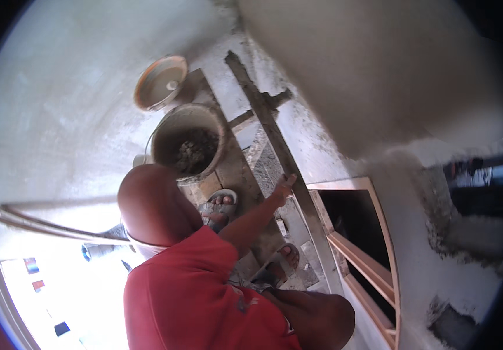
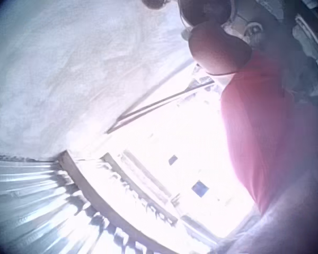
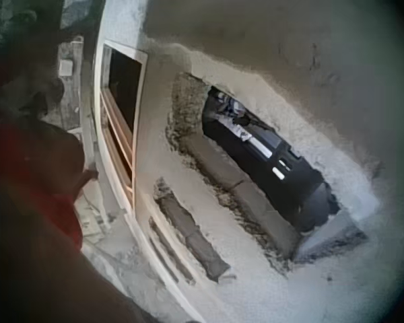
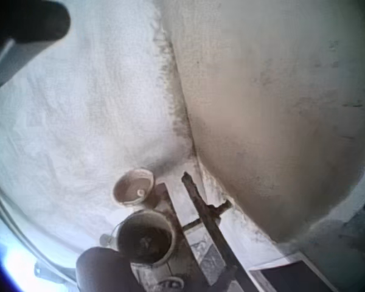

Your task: The person applies plaster to a wall using a trowel and then smooths it with a long straight edge while standing on scaffolding.

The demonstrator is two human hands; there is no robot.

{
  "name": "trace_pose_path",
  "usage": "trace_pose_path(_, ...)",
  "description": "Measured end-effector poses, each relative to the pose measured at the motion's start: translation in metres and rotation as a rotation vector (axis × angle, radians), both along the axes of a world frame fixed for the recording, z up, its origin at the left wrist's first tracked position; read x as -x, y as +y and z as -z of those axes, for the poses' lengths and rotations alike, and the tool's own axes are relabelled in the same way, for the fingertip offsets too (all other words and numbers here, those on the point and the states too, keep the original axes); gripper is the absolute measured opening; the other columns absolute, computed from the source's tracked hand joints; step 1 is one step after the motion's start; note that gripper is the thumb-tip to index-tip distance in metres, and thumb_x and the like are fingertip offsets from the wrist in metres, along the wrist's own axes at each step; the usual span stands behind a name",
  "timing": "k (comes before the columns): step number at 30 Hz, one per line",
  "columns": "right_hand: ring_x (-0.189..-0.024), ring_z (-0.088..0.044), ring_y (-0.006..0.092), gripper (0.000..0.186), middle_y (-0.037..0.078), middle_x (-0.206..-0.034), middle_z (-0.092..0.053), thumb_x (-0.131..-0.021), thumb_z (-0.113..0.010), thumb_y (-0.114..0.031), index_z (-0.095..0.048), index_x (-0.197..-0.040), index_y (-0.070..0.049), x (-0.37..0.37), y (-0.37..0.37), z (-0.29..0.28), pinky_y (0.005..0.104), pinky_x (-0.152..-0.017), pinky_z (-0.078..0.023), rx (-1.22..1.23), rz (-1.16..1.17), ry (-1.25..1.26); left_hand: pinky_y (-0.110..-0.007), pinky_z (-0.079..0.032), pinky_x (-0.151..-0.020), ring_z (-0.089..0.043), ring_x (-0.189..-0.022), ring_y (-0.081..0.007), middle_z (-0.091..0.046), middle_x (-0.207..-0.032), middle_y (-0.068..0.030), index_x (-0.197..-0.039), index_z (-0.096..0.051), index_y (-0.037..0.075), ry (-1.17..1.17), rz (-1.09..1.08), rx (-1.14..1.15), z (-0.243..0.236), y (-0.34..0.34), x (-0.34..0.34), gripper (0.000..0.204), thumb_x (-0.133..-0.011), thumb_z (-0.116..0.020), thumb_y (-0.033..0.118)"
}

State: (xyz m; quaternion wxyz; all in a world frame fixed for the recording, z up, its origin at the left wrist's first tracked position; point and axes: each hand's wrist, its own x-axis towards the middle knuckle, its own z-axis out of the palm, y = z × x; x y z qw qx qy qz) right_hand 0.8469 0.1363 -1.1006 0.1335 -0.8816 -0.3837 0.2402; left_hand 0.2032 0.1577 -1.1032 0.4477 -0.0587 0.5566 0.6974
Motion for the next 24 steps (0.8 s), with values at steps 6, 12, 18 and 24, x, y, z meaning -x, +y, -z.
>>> trace_pose_path(6,-0.104,-0.056,0.0294,0.047,0.017,-0.114,-0.056,-0.079,-0.062,-0.015,-0.049,-0.122,0.001,0.231,0.120,-0.116,0.0418,-0.089,-0.045,-0.107,-0.680,0.529,-0.031,-0.046,-0.066,-0.053,-0.080,-0.0146,-0.054,-0.096,-0.0095,-0.112,-0.044,-0.001,0.114,-0.032,0.204,0.026,-0.001,-0.001,0.048,-0.086,-0.059,0.036)
trace_pose_path(12,-0.105,-0.056,0.0294,0.048,0.018,-0.114,-0.055,-0.081,-0.059,-0.012,-0.046,-0.125,0.001,0.576,0.132,-0.273,0.0389,-0.090,-0.045,0.040,-1.591,0.842,-0.033,-0.041,-0.064,-0.042,-0.075,-0.0148,-0.045,-0.082,-0.0053,-0.100,-0.044,0.000,0.147,-0.110,0.149,0.044,0.010,-0.006,0.049,-0.082,-0.064,0.041)
trace_pose_path(18,-0.113,-0.045,0.0351,0.047,0.021,-0.118,-0.048,-0.083,-0.057,-0.016,-0.044,-0.127,-0.003,0.859,0.054,-0.299,0.0388,-0.091,-0.041,-0.461,-2.395,0.438,-0.032,-0.044,-0.078,-0.051,-0.096,-0.0196,-0.053,-0.108,-0.0148,-0.121,-0.038,-0.003,0.042,-0.081,0.149,0.016,0.024,-0.017,0.056,-0.084,-0.062,0.031)
trace_pose_path(24,-0.098,-0.055,0.0440,0.040,0.031,-0.104,-0.055,-0.086,-0.055,-0.023,-0.047,-0.122,-0.008,1.011,-0.028,-0.251,0.0475,-0.081,-0.046,-0.508,-2.428,0.152,-0.034,-0.044,-0.076,-0.051,-0.093,-0.0217,-0.053,-0.105,-0.0166,-0.114,-0.043,-0.006,0.062,-0.092,0.056,0.064,0.017,-0.022,0.051,-0.083,-0.062,0.031)
